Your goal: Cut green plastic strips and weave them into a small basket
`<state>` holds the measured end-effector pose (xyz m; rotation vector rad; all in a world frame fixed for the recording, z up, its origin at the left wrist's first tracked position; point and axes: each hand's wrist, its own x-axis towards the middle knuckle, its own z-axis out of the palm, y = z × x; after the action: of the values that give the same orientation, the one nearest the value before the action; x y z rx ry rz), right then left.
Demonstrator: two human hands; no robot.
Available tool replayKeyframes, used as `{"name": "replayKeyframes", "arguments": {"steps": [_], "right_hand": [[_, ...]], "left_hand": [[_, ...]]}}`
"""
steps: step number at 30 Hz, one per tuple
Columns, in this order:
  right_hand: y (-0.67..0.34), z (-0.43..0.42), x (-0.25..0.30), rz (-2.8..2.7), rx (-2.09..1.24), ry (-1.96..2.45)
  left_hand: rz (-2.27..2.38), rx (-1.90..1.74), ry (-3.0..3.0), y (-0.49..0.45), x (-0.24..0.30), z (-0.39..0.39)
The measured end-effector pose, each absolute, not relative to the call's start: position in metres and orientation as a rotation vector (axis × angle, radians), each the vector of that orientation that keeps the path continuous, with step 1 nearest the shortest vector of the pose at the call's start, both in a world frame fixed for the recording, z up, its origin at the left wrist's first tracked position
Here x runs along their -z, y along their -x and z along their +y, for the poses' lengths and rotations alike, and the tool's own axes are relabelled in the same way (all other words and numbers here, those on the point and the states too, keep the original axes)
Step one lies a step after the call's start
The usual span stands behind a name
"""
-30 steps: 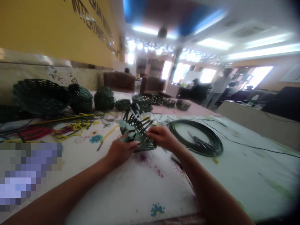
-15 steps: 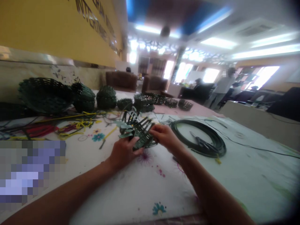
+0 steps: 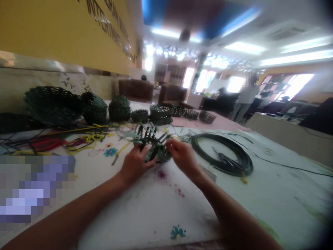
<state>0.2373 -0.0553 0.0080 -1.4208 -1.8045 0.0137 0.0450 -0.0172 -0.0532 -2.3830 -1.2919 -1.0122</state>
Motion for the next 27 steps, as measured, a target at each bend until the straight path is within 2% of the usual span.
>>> {"name": "replayKeyframes", "arguments": {"steps": [5, 13, 20, 24, 27], "right_hand": [[-0.237, -0.06, -0.007, -1.925, 0.528, 1.455], [-0.228, -0.073, -0.015, -2.008, 0.873, 1.389], [-0.236, -0.065, -0.022, -1.964, 0.46, 1.77], [-0.236, -0.067, -0.028, -2.011, 0.389, 1.822], [-0.241, -0.068, -0.035, -2.071, 0.208, 1.802]], "left_hand": [[-1.258, 0.913, 2.418, -0.044, 0.051, -0.019], [-1.234, 0.874, 2.437, -0.048, 0.051, -0.024], [-1.236, 0.875, 2.375, -0.049, 0.05, -0.024], [-1.263, 0.871, 2.362, -0.047, 0.052, -0.022], [-1.253, 0.909, 2.359, -0.046, 0.055, -0.02]]}}
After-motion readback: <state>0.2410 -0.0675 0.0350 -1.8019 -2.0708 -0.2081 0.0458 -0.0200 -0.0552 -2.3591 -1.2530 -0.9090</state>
